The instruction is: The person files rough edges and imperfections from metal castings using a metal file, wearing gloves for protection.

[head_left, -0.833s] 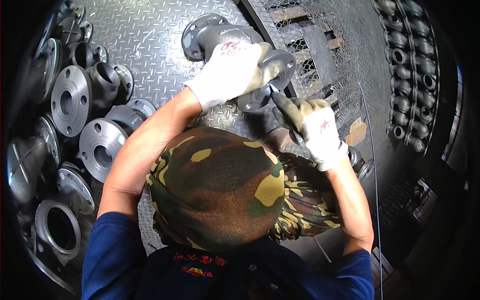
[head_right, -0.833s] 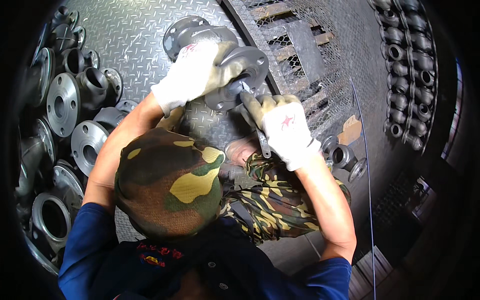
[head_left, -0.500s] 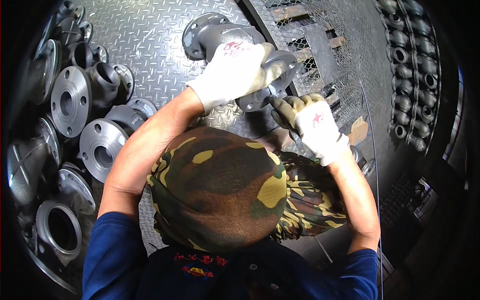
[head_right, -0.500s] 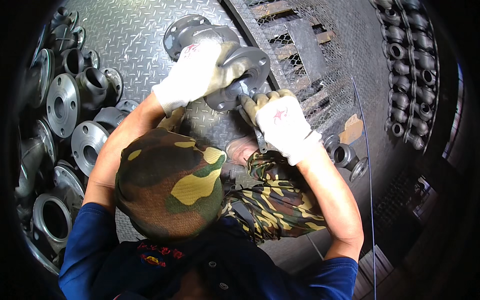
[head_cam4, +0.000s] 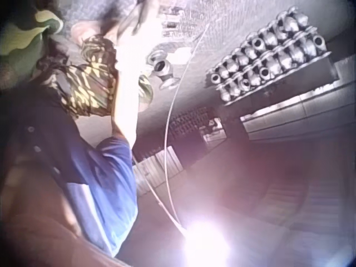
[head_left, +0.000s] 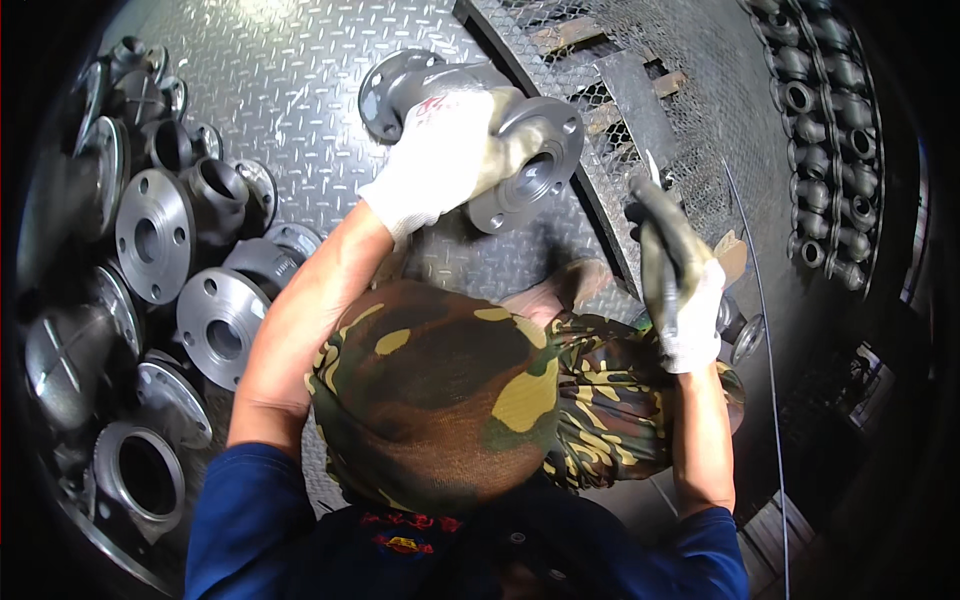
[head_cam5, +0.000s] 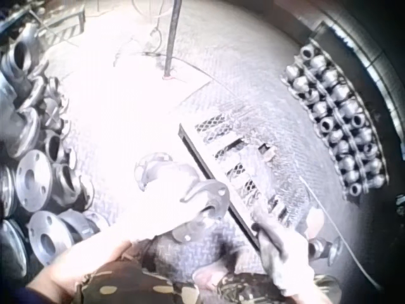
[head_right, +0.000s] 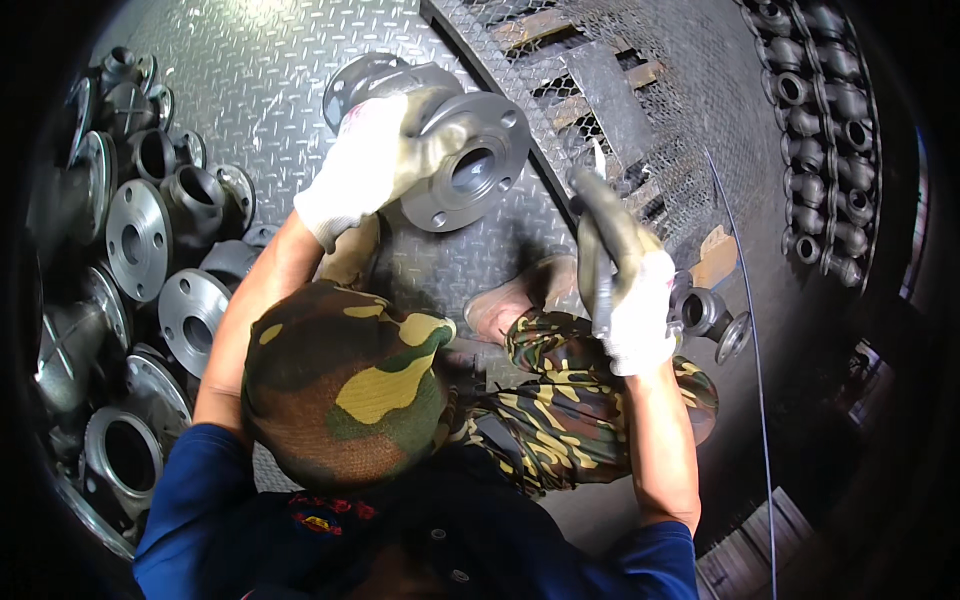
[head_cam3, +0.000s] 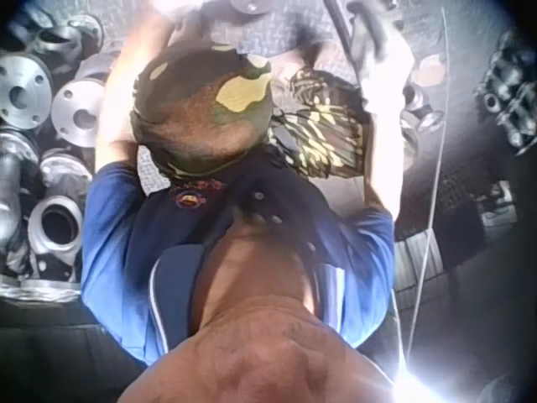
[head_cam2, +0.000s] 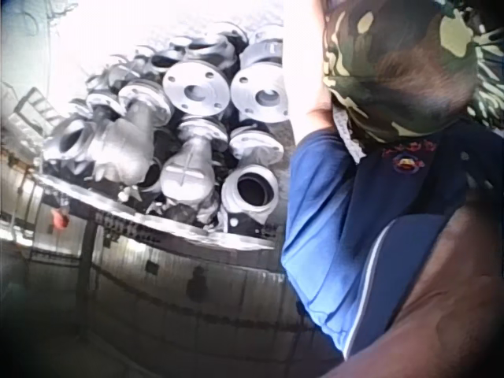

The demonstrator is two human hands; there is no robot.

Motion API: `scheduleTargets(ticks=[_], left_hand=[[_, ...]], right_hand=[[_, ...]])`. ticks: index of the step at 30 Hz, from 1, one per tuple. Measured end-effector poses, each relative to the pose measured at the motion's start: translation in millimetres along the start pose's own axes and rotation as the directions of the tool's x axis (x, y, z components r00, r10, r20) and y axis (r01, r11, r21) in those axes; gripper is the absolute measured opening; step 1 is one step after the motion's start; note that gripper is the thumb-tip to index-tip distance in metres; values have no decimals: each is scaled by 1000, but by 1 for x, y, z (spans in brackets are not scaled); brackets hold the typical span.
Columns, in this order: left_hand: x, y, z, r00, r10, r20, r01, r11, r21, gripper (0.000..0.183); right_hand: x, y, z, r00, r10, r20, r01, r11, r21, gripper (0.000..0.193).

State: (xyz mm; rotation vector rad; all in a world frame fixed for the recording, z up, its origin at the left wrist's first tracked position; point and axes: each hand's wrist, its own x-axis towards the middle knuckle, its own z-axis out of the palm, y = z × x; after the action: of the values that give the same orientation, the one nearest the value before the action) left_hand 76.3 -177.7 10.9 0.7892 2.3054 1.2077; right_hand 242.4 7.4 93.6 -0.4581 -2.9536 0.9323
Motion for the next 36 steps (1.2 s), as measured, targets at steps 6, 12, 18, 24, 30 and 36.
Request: scheduleTargets(ticks=[6, 12, 18, 24, 30, 36], left_hand=[[11, -23, -23, 979, -87, -185, 11, 927, -376, 44], [-9, -53, -61, 826, -507, -248, 281, 750, -598, 49], [-50, -77, -50, 691, -570, -444, 114, 692, -712, 34], [-54, -78, -51, 705, -606, -367, 191, 661, -726, 28], [-56, -76, -42, 723, -559, -406, 281, 775, -566, 51], [-65, -58, -62, 740, -595, -314, 254, 679, -689, 62]], right_hand=[[-10, 10, 4, 989, -116, 96, 115, 993, 14, 56], [7, -4, 9, 982, -54, 183, -9, 945, 327, 50], [38, -21, 61, 969, -176, -173, 206, 962, 177, 38], [97, -43, 118, 962, 116, -247, -4, 910, 415, 26], [140, -54, 158, 950, 71, -303, 43, 934, 354, 35], [153, -66, 159, 938, 330, -111, -164, 701, 694, 20]])
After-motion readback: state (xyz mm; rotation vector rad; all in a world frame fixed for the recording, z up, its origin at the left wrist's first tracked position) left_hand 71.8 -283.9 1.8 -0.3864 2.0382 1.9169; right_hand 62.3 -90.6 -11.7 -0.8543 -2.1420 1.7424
